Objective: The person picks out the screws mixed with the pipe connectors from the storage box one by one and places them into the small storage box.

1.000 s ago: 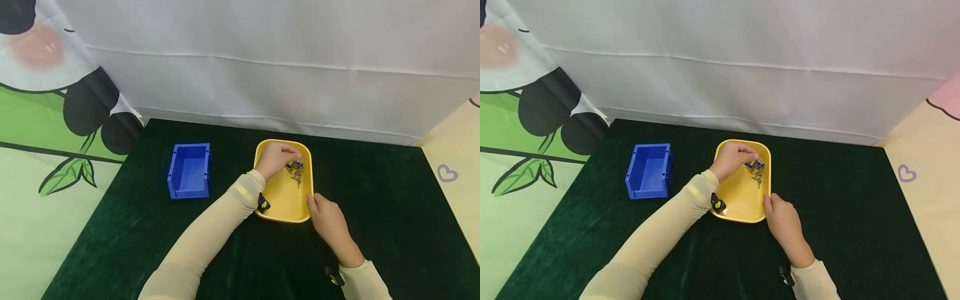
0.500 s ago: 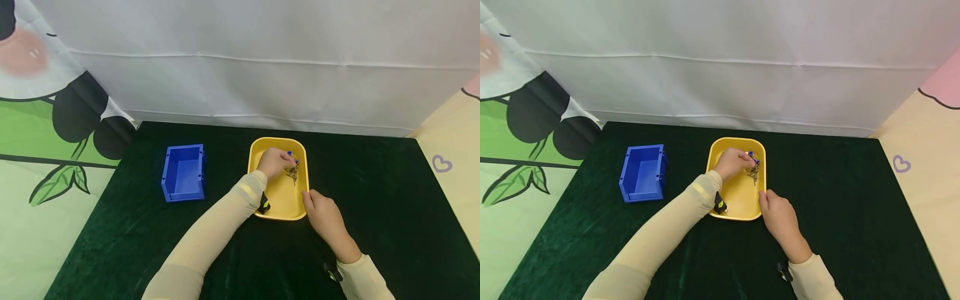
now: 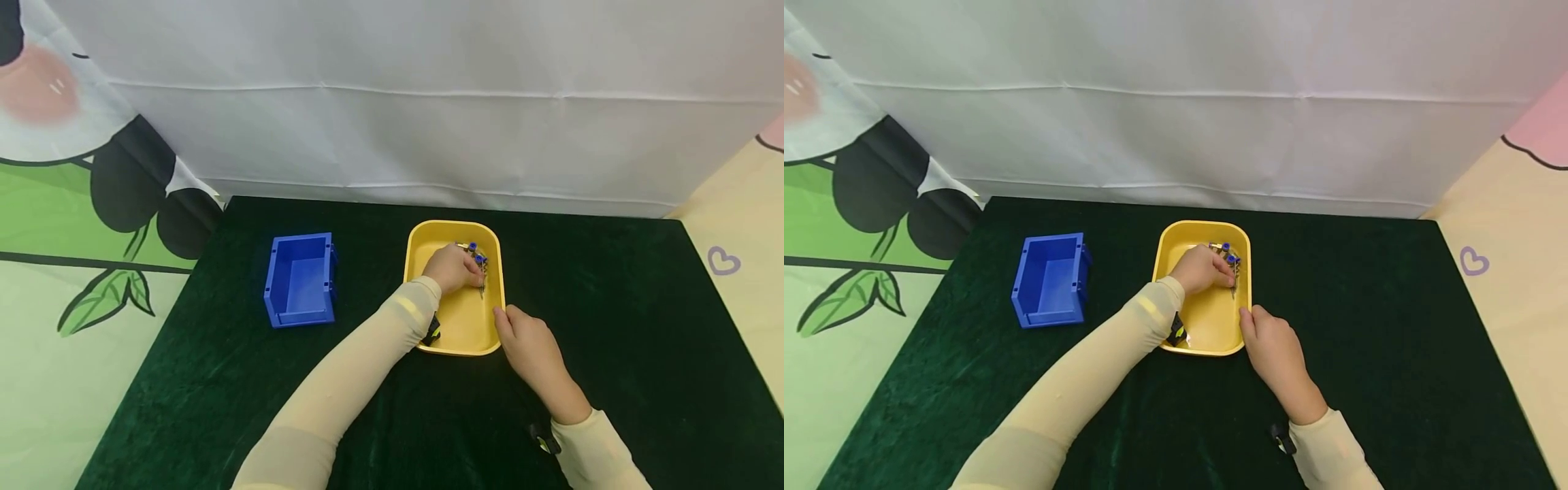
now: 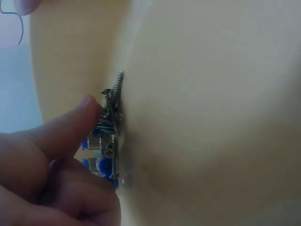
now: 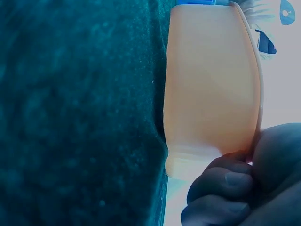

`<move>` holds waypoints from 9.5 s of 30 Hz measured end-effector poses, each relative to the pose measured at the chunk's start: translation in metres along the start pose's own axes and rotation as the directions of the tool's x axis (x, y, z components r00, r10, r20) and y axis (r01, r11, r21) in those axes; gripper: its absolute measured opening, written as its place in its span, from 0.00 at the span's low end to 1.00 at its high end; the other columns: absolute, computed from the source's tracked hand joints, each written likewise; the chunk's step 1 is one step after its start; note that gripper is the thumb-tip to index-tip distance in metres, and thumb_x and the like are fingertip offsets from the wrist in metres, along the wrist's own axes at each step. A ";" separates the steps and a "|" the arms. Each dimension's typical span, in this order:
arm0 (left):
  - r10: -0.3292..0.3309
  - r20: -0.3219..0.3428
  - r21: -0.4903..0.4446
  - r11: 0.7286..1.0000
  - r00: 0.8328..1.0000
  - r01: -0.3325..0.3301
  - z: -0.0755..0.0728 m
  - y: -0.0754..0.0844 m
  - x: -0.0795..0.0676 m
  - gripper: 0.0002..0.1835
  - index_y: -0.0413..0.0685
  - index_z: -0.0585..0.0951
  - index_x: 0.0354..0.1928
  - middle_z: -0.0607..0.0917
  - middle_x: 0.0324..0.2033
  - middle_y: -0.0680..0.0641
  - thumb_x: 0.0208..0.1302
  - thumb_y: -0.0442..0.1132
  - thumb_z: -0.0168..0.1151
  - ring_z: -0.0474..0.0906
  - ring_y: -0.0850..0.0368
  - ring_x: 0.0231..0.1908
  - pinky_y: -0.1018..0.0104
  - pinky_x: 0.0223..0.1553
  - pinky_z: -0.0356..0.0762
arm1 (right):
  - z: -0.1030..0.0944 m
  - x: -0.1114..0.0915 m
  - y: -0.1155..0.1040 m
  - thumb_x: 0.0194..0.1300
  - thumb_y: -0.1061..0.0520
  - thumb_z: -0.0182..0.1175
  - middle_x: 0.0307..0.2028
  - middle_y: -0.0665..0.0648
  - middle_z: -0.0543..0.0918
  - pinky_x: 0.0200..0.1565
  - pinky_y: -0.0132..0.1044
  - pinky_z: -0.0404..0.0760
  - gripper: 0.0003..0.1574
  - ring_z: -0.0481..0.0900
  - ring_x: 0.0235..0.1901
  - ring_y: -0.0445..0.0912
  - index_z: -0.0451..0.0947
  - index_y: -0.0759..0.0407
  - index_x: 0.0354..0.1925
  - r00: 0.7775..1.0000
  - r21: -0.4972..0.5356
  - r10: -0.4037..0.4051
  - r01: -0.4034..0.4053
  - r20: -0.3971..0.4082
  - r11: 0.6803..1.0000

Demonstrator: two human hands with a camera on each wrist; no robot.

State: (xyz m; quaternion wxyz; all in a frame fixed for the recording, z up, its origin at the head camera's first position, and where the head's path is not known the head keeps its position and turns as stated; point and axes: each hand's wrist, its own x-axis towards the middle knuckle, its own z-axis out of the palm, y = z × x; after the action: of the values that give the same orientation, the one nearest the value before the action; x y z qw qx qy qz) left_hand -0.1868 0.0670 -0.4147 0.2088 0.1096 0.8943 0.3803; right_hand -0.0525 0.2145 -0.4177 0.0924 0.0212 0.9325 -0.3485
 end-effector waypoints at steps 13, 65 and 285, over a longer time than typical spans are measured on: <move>0.054 0.038 0.157 0.986 0.998 -0.059 0.007 0.001 0.004 0.04 0.57 0.89 0.27 0.84 0.27 0.61 0.57 0.44 0.74 0.76 0.62 0.34 0.70 0.39 0.72 | -0.001 0.000 0.000 0.80 0.44 0.42 0.21 0.55 0.72 0.20 0.37 0.70 0.25 0.70 0.18 0.47 0.75 0.61 0.42 1.000 0.006 0.009 -0.009 0.011 1.000; 0.058 -0.160 -0.432 0.893 0.985 -0.123 -0.088 -0.012 -0.057 0.11 0.48 0.86 0.45 0.85 0.43 0.50 0.68 0.45 0.64 0.80 0.50 0.47 0.61 0.52 0.79 | -0.006 0.010 0.005 0.80 0.44 0.42 0.22 0.56 0.72 0.21 0.36 0.70 0.25 0.71 0.18 0.48 0.76 0.62 0.45 0.999 0.010 0.023 -0.024 0.041 1.000; 0.017 -0.158 -0.336 0.939 0.987 -0.070 -0.020 0.020 -0.017 0.06 0.51 0.88 0.31 0.88 0.35 0.44 0.64 0.43 0.69 0.83 0.42 0.39 0.67 0.32 0.76 | -0.004 0.011 0.008 0.79 0.45 0.45 0.21 0.55 0.73 0.21 0.36 0.70 0.22 0.71 0.18 0.48 0.77 0.58 0.41 0.999 0.107 0.013 -0.016 0.030 0.994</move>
State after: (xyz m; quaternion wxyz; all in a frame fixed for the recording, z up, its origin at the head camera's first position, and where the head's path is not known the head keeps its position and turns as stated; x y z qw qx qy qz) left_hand -0.1805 0.0618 -0.3827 0.1470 0.0621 0.8260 0.5407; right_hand -0.0634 0.2229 -0.4219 0.1073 0.0280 0.9107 -0.3979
